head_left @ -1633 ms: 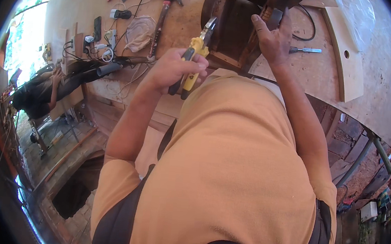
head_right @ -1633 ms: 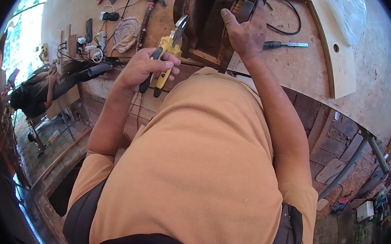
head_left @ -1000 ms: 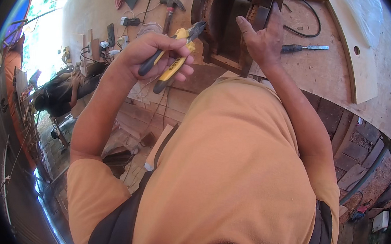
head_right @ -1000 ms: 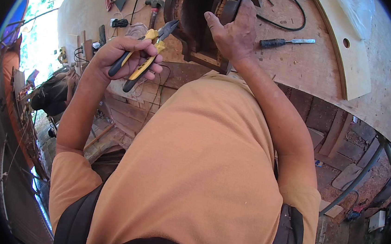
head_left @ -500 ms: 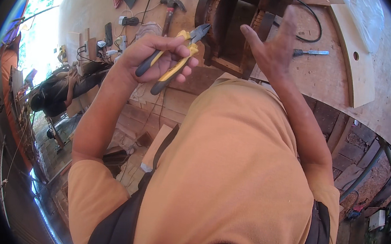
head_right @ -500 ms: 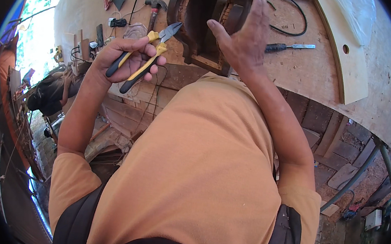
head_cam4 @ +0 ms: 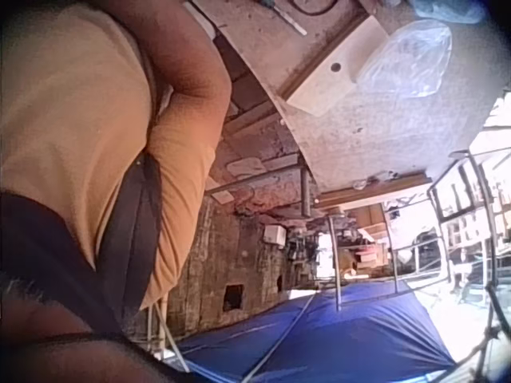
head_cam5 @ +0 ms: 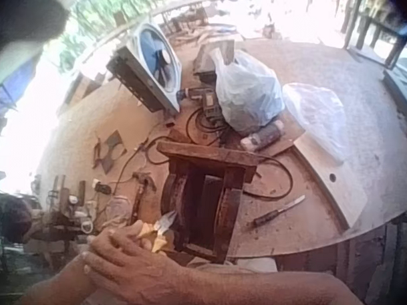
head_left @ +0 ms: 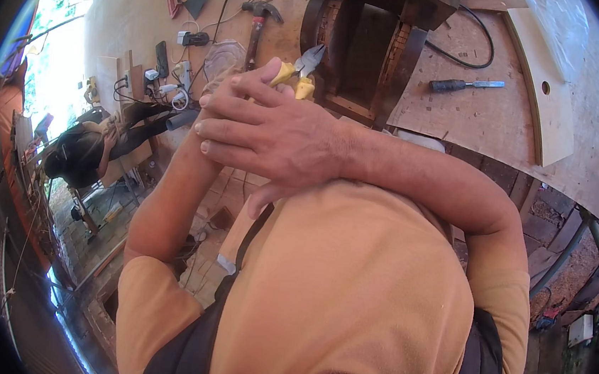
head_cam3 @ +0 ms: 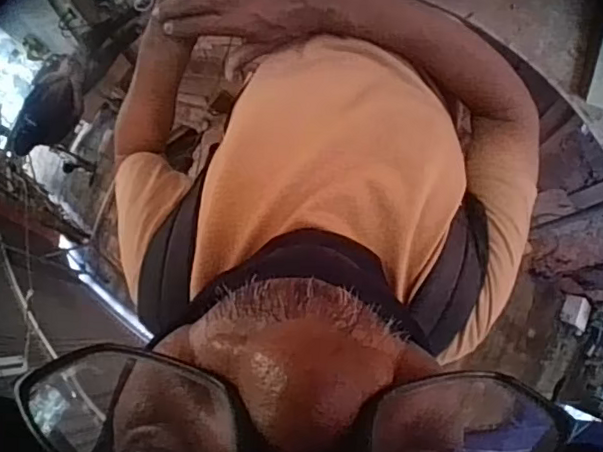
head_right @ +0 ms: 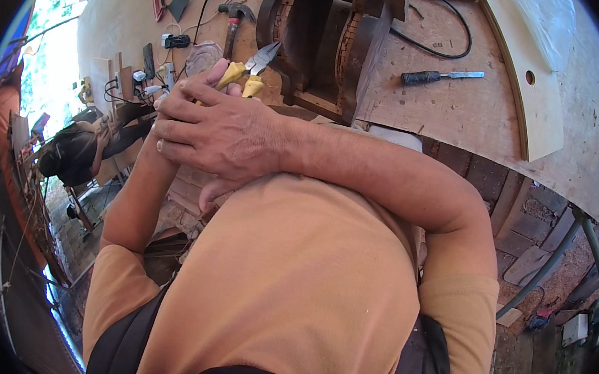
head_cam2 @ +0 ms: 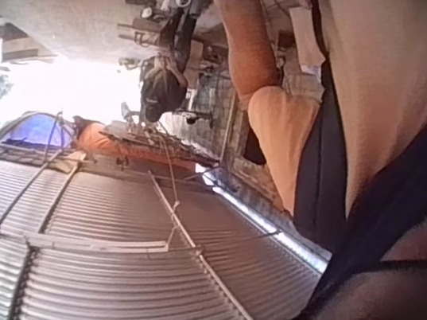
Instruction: The person removes their glasses, picks up a pair of pliers from the workbench, and uses the pliers to pull nails from a wooden piece while holding it by hand.
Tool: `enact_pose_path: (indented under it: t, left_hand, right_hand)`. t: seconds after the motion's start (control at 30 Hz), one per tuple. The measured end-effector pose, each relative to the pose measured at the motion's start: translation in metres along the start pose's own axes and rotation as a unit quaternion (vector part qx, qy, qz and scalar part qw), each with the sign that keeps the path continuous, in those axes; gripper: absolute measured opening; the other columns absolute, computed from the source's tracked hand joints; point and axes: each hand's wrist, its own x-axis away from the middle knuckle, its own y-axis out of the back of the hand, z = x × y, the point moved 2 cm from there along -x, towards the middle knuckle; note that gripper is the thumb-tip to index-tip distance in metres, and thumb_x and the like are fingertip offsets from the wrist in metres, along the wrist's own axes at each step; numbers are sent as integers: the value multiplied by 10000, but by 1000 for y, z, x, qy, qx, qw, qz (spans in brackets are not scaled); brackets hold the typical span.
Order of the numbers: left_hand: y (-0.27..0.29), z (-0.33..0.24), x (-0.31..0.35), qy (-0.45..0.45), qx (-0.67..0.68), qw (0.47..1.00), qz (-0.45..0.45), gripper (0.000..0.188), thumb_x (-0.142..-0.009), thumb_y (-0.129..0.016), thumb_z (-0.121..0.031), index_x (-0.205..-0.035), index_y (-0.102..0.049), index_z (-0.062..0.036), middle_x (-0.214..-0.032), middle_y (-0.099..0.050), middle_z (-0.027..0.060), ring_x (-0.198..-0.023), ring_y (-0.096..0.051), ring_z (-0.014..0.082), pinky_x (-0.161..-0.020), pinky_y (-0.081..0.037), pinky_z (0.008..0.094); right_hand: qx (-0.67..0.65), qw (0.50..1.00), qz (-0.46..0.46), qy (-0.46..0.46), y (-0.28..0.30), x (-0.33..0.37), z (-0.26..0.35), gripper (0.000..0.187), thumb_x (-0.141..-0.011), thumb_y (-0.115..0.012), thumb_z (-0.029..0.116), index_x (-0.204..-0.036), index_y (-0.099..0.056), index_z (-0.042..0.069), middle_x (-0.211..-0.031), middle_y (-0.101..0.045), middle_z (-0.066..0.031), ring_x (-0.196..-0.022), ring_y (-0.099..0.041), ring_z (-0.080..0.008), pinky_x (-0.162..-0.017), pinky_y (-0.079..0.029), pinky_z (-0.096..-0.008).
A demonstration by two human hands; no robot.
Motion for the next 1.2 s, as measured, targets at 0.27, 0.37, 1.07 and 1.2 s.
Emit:
enact_pose_path:
  t: [0.27, 0.37, 1.07, 1.2]
  left_hand:
    - [-4, -3, 11, -53, 88, 995, -14, 279, -1068, -469, -249, -1230, -590, -56, -995, -656, 28, -907, -645, 139, -824, -561, 289]
    - [5, -2, 15, -68, 76, 995, -3, 273, -1065, -475, -248, -1223, -589, -56, -989, -655, 28, -902, -644, 140, -819, -560, 288]
    - [4, 14, -3, -153, -3, 986, 68, 233, -1040, -514, -240, -1173, -580, -61, -950, -644, 24, -868, -638, 145, -786, -550, 288]
    - [-5, 35, -3, -161, -1, 984, 74, 226, -1035, -521, -239, -1164, -579, -62, -943, -642, 23, -861, -637, 146, -780, -549, 288]
  right_hand:
    - [102, 993, -37, -53, -2, 1, -4, 457, -888, -580, 543, -1048, -567, 114, -1354, -524, -124, -1419, -403, -331, -1143, -297, -564]
    - [73, 996, -32, -26, 6, 1, -6, 441, -889, -592, 530, -1059, -567, 124, -1401, -513, -113, -1435, -391, -309, -1142, -292, -580]
    - [-56, 979, 74, -180, 22, -10, -14, 768, -653, -820, 391, -1271, -535, 35, -1170, -554, -143, -1052, -561, -326, -880, -453, -441]
    - [-24, 991, 18, -128, 12, 1, -13, 595, -686, -765, 322, -1168, -557, 43, -1068, -541, -107, -906, -551, -280, -771, -461, -405]
